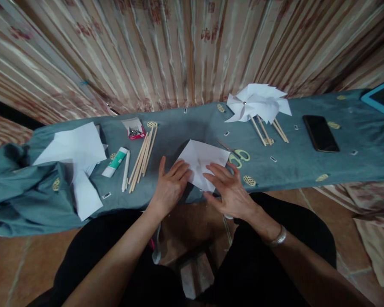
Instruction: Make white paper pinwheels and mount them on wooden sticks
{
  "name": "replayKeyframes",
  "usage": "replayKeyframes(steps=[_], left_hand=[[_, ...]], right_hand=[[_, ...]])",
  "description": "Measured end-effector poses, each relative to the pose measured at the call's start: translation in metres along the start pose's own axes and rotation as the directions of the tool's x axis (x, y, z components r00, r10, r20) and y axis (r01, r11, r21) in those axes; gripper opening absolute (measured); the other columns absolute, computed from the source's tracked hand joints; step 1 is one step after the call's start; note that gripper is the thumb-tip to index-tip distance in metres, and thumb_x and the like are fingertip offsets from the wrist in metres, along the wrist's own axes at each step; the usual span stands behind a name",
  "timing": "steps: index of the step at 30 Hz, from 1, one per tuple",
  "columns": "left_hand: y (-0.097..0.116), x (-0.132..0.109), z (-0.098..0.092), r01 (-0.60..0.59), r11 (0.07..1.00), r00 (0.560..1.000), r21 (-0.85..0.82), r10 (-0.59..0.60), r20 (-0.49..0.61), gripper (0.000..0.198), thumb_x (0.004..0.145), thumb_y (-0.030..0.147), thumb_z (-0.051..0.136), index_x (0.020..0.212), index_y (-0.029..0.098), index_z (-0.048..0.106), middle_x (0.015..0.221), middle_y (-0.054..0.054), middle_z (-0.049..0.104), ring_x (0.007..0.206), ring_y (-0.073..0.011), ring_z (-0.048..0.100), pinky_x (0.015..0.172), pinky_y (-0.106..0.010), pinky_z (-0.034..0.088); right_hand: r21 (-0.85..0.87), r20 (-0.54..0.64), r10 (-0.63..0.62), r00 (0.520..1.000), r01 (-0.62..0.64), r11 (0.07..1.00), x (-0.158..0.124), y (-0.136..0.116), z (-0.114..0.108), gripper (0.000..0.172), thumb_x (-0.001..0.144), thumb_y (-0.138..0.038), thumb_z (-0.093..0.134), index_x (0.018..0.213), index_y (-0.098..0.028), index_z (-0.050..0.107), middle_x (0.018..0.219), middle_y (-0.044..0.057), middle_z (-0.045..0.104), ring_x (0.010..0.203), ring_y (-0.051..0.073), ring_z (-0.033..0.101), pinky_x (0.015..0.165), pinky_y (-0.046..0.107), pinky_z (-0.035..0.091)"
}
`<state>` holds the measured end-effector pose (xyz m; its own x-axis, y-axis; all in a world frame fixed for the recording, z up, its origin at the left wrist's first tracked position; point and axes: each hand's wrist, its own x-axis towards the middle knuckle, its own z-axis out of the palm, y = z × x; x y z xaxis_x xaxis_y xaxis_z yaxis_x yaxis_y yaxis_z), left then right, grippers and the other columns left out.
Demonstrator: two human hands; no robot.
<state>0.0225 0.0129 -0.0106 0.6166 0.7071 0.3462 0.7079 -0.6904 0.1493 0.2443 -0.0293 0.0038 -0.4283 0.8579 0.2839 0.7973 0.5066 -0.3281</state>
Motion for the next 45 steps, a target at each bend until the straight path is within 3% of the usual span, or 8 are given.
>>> replayKeyframes(steps=[12, 16, 20, 25, 28, 34, 40, 45], left_hand=[[-0.006, 0.000, 0.006, -0.009, 0.996, 1.000, -0.086, 0.010, 0.016, 0.027, 0.098, 0.019, 0.047, 0.111, 0.025, 0.070, 0.120, -0.006, 0.072, 0.126, -0.0240, 0.059, 0.118, -0.067, 0.017], [-0.002, -0.015, -0.004, -0.040, 0.977, 0.998, -0.211, 0.050, 0.039, 0.029, 0.099, 0.019, 0.045, 0.117, 0.023, 0.068, 0.121, -0.008, 0.072, 0.122, -0.0229, 0.062, 0.118, -0.064, 0.020], [0.004, -0.029, -0.015, -0.015, 0.957, 0.995, -0.290, 0.044, 0.092, 0.029, 0.099, 0.018, 0.046, 0.121, 0.022, 0.066, 0.120, -0.007, 0.073, 0.120, -0.0213, 0.063, 0.117, -0.059, 0.027], [0.006, -0.032, -0.021, 0.068, 0.939, 0.998, -0.337, -0.060, 0.033, 0.021, 0.098, 0.023, 0.051, 0.106, 0.018, 0.070, 0.098, -0.005, 0.076, 0.094, -0.0187, 0.067, 0.092, -0.040, 0.047], [0.005, -0.030, -0.022, 0.153, 0.928, 0.988, -0.341, -0.150, 0.033, 0.022, 0.098, 0.028, 0.051, 0.103, 0.018, 0.070, 0.087, -0.005, 0.074, 0.082, -0.0188, 0.065, 0.077, -0.035, 0.047], [0.003, -0.028, -0.019, 0.354, 0.843, 0.935, -0.404, -0.332, 0.127, 0.027, 0.095, 0.030, 0.057, 0.116, 0.015, 0.067, 0.087, -0.006, 0.072, 0.082, -0.0211, 0.065, 0.080, -0.036, 0.049], [0.002, -0.029, -0.014, 0.469, 0.776, 0.883, -0.422, -0.429, 0.191, 0.045, 0.091, 0.028, 0.061, 0.134, 0.016, 0.054, 0.092, -0.005, 0.074, 0.085, -0.0211, 0.068, 0.084, -0.038, 0.052], [0.001, -0.028, -0.018, 0.377, 0.870, 0.926, -0.317, -0.361, 0.110, 0.047, 0.093, 0.030, 0.057, 0.137, 0.016, 0.049, 0.111, -0.011, 0.071, 0.098, -0.0251, 0.066, 0.086, -0.041, 0.053]], right_hand=[[0.006, 0.110, 0.020, 0.994, -0.020, 1.000, -0.005, 0.025, -0.004, 0.062, 0.075, -0.012, 0.052, 0.137, -0.016, 0.052, 0.153, 0.017, 0.044, 0.143, 0.030, 0.039, 0.113, 0.056, 0.030], [0.060, 0.053, 0.024, 0.998, -0.027, 0.998, -0.008, 0.035, -0.009, 0.048, 0.083, -0.010, 0.049, 0.128, -0.022, 0.060, 0.149, 0.012, 0.051, 0.142, 0.027, 0.042, 0.115, 0.056, 0.028], [0.208, 0.069, 0.017, 0.998, -0.031, 0.978, -0.009, 0.040, -0.009, 0.029, 0.091, -0.014, 0.047, 0.104, -0.024, 0.070, 0.127, 0.007, 0.069, 0.123, 0.025, 0.061, 0.112, 0.054, 0.035], [0.400, 0.084, 0.116, 0.990, -0.140, 0.906, -0.003, 0.038, -0.009, 0.019, 0.094, -0.031, 0.057, 0.097, -0.022, 0.074, 0.099, 0.006, 0.077, 0.096, 0.023, 0.069, 0.089, 0.041, 0.053], [0.471, 0.121, 0.180, 0.976, -0.216, 0.855, 0.000, 0.035, -0.008, 0.022, 0.093, -0.037, 0.059, 0.091, -0.022, 0.075, 0.092, 0.005, 0.077, 0.085, 0.021, 0.069, 0.077, 0.036, 0.054], [0.528, 0.109, 0.380, 0.918, -0.378, 0.760, 0.004, 0.029, 0.001, 0.022, 0.088, -0.041, 0.064, 0.081, -0.021, 0.071, 0.081, 0.004, 0.073, 0.075, 0.020, 0.067, 0.068, 0.032, 0.052], [0.483, -0.006, 0.394, 0.919, -0.342, 0.806, 0.009, 0.030, 0.010, 0.019, 0.085, -0.037, 0.067, 0.072, -0.022, 0.066, 0.104, 0.008, 0.073, 0.097, 0.026, 0.067, 0.090, 0.044, 0.051], [0.345, -0.082, 0.326, 0.942, -0.280, 0.896, 0.017, 0.033, 0.015, 0.022, 0.086, -0.037, 0.065, 0.070, -0.022, 0.065, 0.118, 0.011, 0.069, 0.109, 0.029, 0.064, 0.096, 0.049, 0.049]])
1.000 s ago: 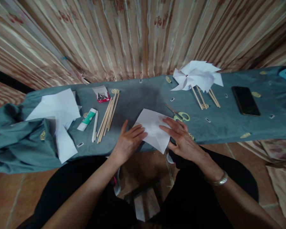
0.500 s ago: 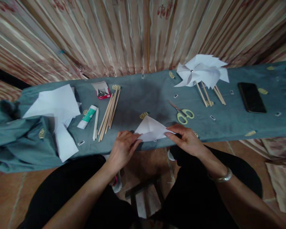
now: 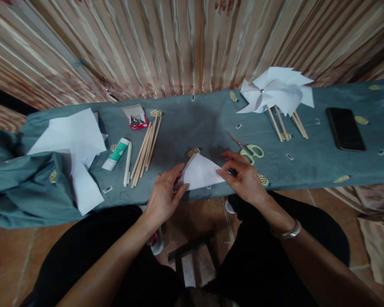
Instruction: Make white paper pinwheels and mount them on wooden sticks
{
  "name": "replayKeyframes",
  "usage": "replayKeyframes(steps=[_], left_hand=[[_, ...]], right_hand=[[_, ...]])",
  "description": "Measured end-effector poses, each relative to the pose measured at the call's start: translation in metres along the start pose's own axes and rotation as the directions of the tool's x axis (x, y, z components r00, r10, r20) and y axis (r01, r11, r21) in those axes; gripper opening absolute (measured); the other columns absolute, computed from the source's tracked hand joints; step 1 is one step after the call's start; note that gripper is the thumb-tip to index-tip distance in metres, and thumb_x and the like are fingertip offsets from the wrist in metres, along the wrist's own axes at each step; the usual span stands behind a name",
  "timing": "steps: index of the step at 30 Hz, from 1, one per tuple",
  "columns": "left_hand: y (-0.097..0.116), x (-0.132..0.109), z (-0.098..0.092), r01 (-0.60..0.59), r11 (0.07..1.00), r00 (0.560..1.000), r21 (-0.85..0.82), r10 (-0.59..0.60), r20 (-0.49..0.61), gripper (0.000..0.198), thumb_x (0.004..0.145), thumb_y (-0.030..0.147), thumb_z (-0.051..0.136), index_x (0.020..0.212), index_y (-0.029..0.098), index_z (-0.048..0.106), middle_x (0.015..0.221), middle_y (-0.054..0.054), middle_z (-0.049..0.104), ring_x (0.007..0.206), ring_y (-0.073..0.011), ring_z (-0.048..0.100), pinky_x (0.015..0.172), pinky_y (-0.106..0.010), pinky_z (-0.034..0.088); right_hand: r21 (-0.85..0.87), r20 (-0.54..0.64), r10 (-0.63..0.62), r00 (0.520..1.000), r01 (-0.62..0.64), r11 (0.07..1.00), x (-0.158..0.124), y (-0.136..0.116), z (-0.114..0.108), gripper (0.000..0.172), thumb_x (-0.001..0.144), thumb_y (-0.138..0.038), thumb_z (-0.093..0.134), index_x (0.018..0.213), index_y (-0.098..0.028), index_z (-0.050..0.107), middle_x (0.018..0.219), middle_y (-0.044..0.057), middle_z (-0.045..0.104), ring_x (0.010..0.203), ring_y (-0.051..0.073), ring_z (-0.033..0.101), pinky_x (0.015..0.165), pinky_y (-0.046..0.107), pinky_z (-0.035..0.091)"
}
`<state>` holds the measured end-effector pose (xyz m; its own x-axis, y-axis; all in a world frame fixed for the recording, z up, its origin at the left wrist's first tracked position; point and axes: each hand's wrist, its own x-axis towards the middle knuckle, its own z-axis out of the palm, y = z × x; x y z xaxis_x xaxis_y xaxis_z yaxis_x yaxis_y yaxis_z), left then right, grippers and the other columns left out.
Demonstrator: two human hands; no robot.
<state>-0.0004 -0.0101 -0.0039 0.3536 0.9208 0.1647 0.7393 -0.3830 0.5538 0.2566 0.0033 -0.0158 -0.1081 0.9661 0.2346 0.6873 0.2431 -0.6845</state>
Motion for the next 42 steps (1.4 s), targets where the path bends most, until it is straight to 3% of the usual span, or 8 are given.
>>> replayKeyframes(steps=[3, 5, 7, 11, 15, 23, 42], left_hand=[[0.010, 0.001, -0.002, -0.241, 0.953, 0.967, 0.182, 0.251, -0.037, 0.042, 0.096, 0.019, 0.048, 0.137, 0.015, 0.048, 0.138, -0.017, 0.058, 0.124, -0.0289, 0.056, 0.098, -0.045, 0.048], [0.020, -0.001, 0.002, -0.408, 0.882, 0.910, 0.237, 0.412, 0.033, 0.044, 0.096, 0.011, 0.041, 0.140, 0.014, 0.046, 0.144, -0.015, 0.055, 0.135, -0.0267, 0.047, 0.108, -0.045, 0.040], [0.030, -0.004, 0.010, -0.485, 0.841, 0.874, 0.241, 0.465, 0.138, 0.047, 0.098, 0.011, 0.036, 0.145, 0.012, 0.040, 0.148, -0.013, 0.051, 0.145, -0.0250, 0.036, 0.116, -0.046, 0.032], [0.037, -0.011, 0.030, -0.435, 0.863, 0.895, 0.257, 0.383, 0.229, 0.054, 0.098, 0.027, 0.045, 0.147, 0.006, 0.033, 0.155, -0.019, 0.039, 0.149, -0.0317, 0.025, 0.119, -0.051, 0.027], [0.034, -0.012, 0.034, -0.378, 0.890, 0.909, 0.256, 0.303, 0.287, 0.072, 0.093, 0.043, 0.055, 0.149, 0.006, 0.030, 0.158, -0.021, 0.034, 0.149, -0.0360, 0.023, 0.118, -0.053, 0.027], [0.032, -0.011, 0.031, -0.371, 0.879, 0.909, 0.299, 0.277, 0.311, 0.076, 0.093, 0.048, 0.056, 0.151, 0.007, 0.028, 0.160, -0.019, 0.030, 0.150, -0.0354, 0.020, 0.120, -0.054, 0.022], [0.031, -0.009, 0.033, -0.345, 0.889, 0.913, 0.300, 0.244, 0.327, 0.080, 0.090, 0.050, 0.059, 0.151, 0.008, 0.027, 0.160, -0.020, 0.029, 0.150, -0.0378, 0.019, 0.119, -0.057, 0.023]], right_hand=[[-0.054, 0.008, -0.033, 0.999, 0.033, 0.998, 0.005, 0.001, 0.004, 0.023, 0.087, -0.038, 0.064, 0.071, -0.022, 0.065, 0.117, 0.012, 0.069, 0.110, 0.030, 0.064, 0.096, 0.050, 0.049], [-0.077, 0.001, -0.045, 0.999, 0.045, 0.996, 0.007, 0.001, 0.007, 0.023, 0.087, -0.038, 0.063, 0.071, -0.022, 0.065, 0.116, 0.012, 0.069, 0.110, 0.030, 0.064, 0.096, 0.050, 0.049], [-0.096, -0.009, -0.056, 0.998, 0.055, 0.994, 0.008, 0.000, 0.009, 0.022, 0.087, -0.037, 0.063, 0.071, -0.022, 0.066, 0.115, 0.012, 0.069, 0.110, 0.030, 0.064, 0.096, 0.051, 0.049], [-0.118, -0.023, -0.066, 0.998, 0.063, 0.991, 0.009, 0.000, 0.011, 0.020, 0.086, -0.036, 0.064, 0.071, -0.022, 0.065, 0.113, 0.013, 0.069, 0.108, 0.030, 0.064, 0.095, 0.050, 0.050], [-0.118, -0.020, -0.060, 0.998, 0.057, 0.991, 0.009, 0.001, 0.011, 0.019, 0.085, -0.034, 0.065, 0.070, -0.021, 0.064, 0.114, 0.013, 0.069, 0.108, 0.030, 0.064, 0.095, 0.050, 0.050], [-0.114, -0.036, -0.049, 0.998, 0.044, 0.993, 0.010, 0.000, 0.013, 0.020, 0.086, -0.034, 0.063, 0.070, -0.022, 0.064, 0.113, 0.012, 0.069, 0.108, 0.030, 0.064, 0.096, 0.049, 0.049], [-0.145, -0.037, -0.021, 0.999, 0.016, 0.989, 0.011, -0.003, 0.014, 0.020, 0.087, -0.035, 0.063, 0.070, -0.023, 0.062, 0.114, 0.011, 0.069, 0.108, 0.029, 0.063, 0.098, 0.048, 0.049]])
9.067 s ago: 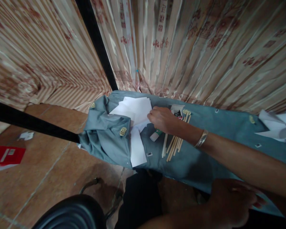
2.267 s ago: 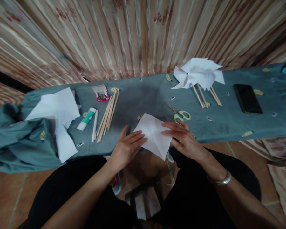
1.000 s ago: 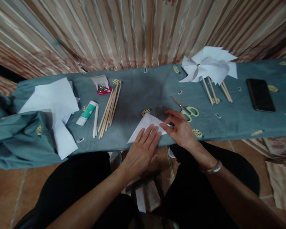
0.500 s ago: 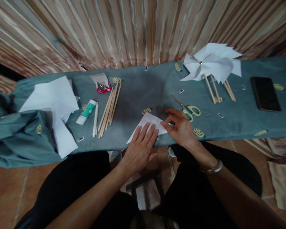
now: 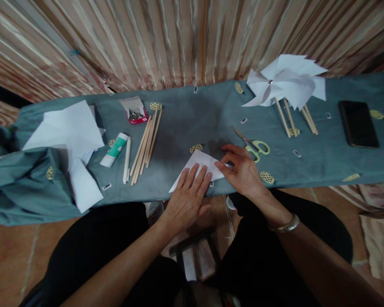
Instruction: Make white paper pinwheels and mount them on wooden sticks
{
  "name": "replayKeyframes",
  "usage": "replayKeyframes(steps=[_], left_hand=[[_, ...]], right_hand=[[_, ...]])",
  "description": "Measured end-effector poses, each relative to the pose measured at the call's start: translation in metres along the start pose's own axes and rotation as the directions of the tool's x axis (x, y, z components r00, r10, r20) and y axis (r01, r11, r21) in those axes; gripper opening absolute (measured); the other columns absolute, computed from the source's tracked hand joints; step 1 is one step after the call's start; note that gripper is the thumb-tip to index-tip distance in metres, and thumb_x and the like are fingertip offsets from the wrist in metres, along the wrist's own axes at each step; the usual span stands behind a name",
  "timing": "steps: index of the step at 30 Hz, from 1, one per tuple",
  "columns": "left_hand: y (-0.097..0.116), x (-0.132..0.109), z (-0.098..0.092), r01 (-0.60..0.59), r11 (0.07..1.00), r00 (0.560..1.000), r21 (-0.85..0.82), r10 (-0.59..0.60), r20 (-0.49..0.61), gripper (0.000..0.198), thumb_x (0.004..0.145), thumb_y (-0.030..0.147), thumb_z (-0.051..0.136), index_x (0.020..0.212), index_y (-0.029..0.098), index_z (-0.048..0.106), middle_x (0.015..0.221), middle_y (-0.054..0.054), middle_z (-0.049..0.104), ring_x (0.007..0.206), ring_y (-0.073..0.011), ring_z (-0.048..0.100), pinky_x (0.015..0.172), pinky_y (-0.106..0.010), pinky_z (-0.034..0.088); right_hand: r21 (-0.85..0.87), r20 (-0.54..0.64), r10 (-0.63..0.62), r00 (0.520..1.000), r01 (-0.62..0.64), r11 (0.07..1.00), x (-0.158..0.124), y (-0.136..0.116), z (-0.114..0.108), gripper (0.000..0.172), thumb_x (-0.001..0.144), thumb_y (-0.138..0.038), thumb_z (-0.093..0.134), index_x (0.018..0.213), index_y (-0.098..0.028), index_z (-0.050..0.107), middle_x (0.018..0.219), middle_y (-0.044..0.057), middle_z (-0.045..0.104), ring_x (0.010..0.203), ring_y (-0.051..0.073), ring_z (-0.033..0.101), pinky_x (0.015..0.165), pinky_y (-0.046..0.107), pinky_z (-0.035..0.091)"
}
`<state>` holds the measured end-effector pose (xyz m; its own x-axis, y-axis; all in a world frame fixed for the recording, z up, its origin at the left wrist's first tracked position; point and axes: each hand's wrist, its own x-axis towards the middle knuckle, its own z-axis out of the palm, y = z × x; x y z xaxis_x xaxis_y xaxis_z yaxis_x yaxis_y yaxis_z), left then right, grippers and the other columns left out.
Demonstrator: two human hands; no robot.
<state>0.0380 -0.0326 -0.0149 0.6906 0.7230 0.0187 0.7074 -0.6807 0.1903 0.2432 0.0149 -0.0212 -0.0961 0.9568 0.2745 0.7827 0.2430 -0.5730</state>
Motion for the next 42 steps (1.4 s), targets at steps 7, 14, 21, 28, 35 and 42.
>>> replayKeyframes(steps=[7, 14, 21, 28, 35, 42], left_hand=[[0.001, 0.000, 0.001, 0.007, 1.000, 1.000, 0.006, -0.007, 0.008, 0.082, 0.090, 0.052, 0.058, 0.152, 0.008, 0.026, 0.161, -0.021, 0.026, 0.150, -0.0378, 0.016, 0.119, -0.058, 0.023], [0.001, 0.000, 0.000, 0.000, 1.000, 1.000, 0.020, -0.001, 0.012, 0.083, 0.089, 0.050, 0.060, 0.151, 0.007, 0.026, 0.160, -0.022, 0.026, 0.150, -0.0390, 0.015, 0.120, -0.058, 0.022], [0.000, 0.001, 0.001, 0.003, 1.000, 1.000, 0.022, -0.003, 0.009, 0.080, 0.090, 0.049, 0.059, 0.151, 0.008, 0.027, 0.161, -0.021, 0.026, 0.150, -0.0378, 0.015, 0.120, -0.057, 0.022], [0.001, 0.000, 0.000, 0.001, 0.999, 1.000, 0.041, -0.002, 0.028, 0.083, 0.088, 0.048, 0.062, 0.151, 0.008, 0.027, 0.160, -0.021, 0.028, 0.150, -0.0387, 0.017, 0.120, -0.057, 0.022], [0.001, 0.001, 0.000, 0.006, 0.999, 0.999, 0.041, -0.008, 0.045, 0.083, 0.089, 0.046, 0.062, 0.152, 0.007, 0.025, 0.161, -0.021, 0.026, 0.150, -0.0382, 0.015, 0.120, -0.056, 0.022], [0.002, 0.003, 0.002, 0.008, 0.999, 0.999, 0.049, -0.009, 0.032, 0.082, 0.089, 0.044, 0.061, 0.151, 0.003, 0.025, 0.160, -0.023, 0.025, 0.151, -0.0386, 0.014, 0.120, -0.057, 0.022]], right_hand=[[-0.004, -0.003, -0.003, 1.000, 0.003, 1.000, 0.000, -0.001, 0.000, 0.017, 0.084, -0.030, 0.065, 0.070, -0.021, 0.063, 0.112, 0.013, 0.069, 0.106, 0.030, 0.063, 0.096, 0.049, 0.049], [-0.020, 0.001, -0.009, 1.000, 0.009, 1.000, 0.001, -0.003, 0.000, 0.020, 0.087, -0.032, 0.062, 0.070, -0.023, 0.063, 0.111, 0.012, 0.069, 0.107, 0.030, 0.062, 0.097, 0.049, 0.049], [-0.047, 0.001, -0.022, 1.000, 0.022, 0.999, 0.001, -0.002, 0.000, 0.020, 0.088, -0.033, 0.062, 0.070, -0.023, 0.062, 0.112, 0.011, 0.069, 0.105, 0.029, 0.062, 0.096, 0.049, 0.049], [-0.041, 0.010, -0.025, 1.000, 0.025, 0.999, -0.003, -0.006, -0.003, 0.018, 0.084, -0.038, 0.068, 0.078, -0.022, 0.064, 0.118, 0.013, 0.068, 0.109, 0.031, 0.063, 0.099, 0.049, 0.048], [-0.006, 0.058, -0.016, 0.998, 0.017, 1.000, -0.017, -0.005, -0.007, 0.037, 0.080, -0.047, 0.070, 0.106, -0.021, 0.063, 0.133, 0.017, 0.061, 0.124, 0.035, 0.057, 0.104, 0.055, 0.045], [-0.014, 0.079, 0.032, 0.996, -0.031, 0.999, -0.024, -0.008, -0.001, 0.052, 0.078, -0.047, 0.072, 0.120, -0.019, 0.059, 0.143, 0.021, 0.052, 0.132, 0.040, 0.049, 0.106, 0.062, 0.040]])
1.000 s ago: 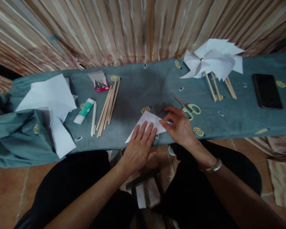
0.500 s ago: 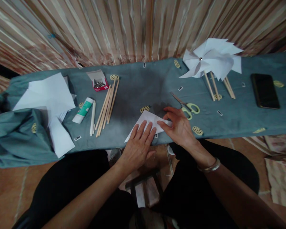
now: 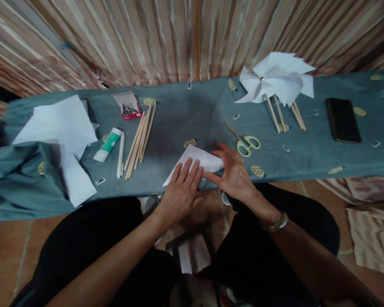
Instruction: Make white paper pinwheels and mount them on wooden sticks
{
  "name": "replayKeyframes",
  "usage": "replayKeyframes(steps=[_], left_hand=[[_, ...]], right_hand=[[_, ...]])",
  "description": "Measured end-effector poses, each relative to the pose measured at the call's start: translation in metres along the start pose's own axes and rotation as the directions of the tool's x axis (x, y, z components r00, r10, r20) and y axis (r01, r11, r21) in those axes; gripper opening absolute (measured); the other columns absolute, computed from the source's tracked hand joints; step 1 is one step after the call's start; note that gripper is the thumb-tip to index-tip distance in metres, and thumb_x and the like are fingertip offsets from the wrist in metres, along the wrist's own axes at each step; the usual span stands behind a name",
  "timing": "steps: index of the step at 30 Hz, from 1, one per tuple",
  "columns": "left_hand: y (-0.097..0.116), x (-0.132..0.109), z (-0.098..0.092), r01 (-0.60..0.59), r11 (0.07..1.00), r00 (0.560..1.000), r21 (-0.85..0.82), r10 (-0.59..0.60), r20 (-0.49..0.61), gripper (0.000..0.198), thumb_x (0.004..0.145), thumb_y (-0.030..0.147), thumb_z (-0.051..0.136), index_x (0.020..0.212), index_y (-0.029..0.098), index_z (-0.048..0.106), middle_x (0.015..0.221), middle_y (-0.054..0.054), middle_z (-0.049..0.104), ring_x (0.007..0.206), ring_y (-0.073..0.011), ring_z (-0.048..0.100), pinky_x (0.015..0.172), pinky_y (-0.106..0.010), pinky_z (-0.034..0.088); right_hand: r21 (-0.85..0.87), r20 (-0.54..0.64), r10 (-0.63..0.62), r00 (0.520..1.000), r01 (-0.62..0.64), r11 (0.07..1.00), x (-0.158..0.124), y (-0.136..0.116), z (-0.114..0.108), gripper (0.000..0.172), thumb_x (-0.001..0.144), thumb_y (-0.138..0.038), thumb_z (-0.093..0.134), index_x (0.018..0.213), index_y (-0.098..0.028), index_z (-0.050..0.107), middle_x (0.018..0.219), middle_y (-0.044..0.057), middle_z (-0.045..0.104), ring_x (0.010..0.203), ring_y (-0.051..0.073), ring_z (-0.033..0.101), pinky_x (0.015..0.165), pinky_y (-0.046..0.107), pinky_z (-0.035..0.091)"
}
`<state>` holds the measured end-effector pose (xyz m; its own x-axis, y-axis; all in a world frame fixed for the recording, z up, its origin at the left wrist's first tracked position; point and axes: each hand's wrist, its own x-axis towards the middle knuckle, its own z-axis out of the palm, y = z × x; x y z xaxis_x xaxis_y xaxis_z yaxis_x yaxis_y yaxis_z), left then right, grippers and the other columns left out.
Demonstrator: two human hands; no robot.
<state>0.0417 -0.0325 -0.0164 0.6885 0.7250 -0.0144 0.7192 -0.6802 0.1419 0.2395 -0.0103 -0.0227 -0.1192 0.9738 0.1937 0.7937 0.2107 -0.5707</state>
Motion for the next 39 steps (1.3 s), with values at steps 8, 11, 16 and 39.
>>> replayKeyframes(steps=[8, 11, 16, 39], left_hand=[[-0.013, -0.021, -0.002, -0.017, 1.000, 1.000, 0.014, 0.018, -0.021, 0.073, 0.091, 0.035, 0.061, 0.151, 0.007, 0.030, 0.160, -0.019, 0.030, 0.150, -0.0344, 0.022, 0.121, -0.054, 0.024], [-0.024, -0.045, -0.004, 0.020, 0.999, 0.999, 0.037, -0.019, -0.033, 0.067, 0.091, 0.027, 0.058, 0.150, 0.007, 0.032, 0.157, -0.019, 0.035, 0.148, -0.0312, 0.028, 0.120, -0.052, 0.027], [-0.040, -0.084, -0.004, 0.040, 0.997, 0.994, 0.072, -0.032, -0.105, 0.068, 0.095, 0.029, 0.051, 0.154, 0.008, 0.023, 0.155, -0.021, 0.038, 0.146, -0.0314, 0.033, 0.117, -0.054, 0.031], [-0.049, -0.045, -0.013, 0.327, 0.610, 0.768, -0.722, -0.617, -0.173, 0.074, 0.094, 0.055, 0.046, 0.153, 0.012, 0.031, 0.159, -0.018, 0.033, 0.148, -0.0284, 0.029, 0.122, -0.047, 0.022]], right_hand=[[-0.010, -0.047, 0.044, 0.998, -0.044, 0.999, -0.009, 0.019, -0.015, 0.054, 0.084, -0.044, 0.064, 0.129, -0.017, 0.055, 0.147, 0.022, 0.047, 0.137, 0.039, 0.043, 0.108, 0.061, 0.038], [-0.024, -0.083, 0.032, 0.996, -0.034, 0.999, -0.013, 0.029, -0.021, 0.052, 0.086, -0.042, 0.062, 0.130, -0.017, 0.054, 0.147, 0.021, 0.046, 0.139, 0.038, 0.041, 0.110, 0.060, 0.037], [-0.028, -0.117, -0.009, 0.993, 0.006, 1.000, -0.016, 0.039, -0.025, 0.044, 0.089, -0.037, 0.056, 0.128, -0.017, 0.055, 0.145, 0.020, 0.049, 0.137, 0.037, 0.043, 0.111, 0.059, 0.036], [0.333, -0.001, -0.016, 1.000, 0.016, 0.943, 0.013, 0.007, -0.019, 0.006, 0.078, -0.024, 0.060, 0.080, -0.021, 0.066, 0.137, 0.012, 0.059, 0.126, 0.029, 0.057, 0.107, 0.052, 0.041]])
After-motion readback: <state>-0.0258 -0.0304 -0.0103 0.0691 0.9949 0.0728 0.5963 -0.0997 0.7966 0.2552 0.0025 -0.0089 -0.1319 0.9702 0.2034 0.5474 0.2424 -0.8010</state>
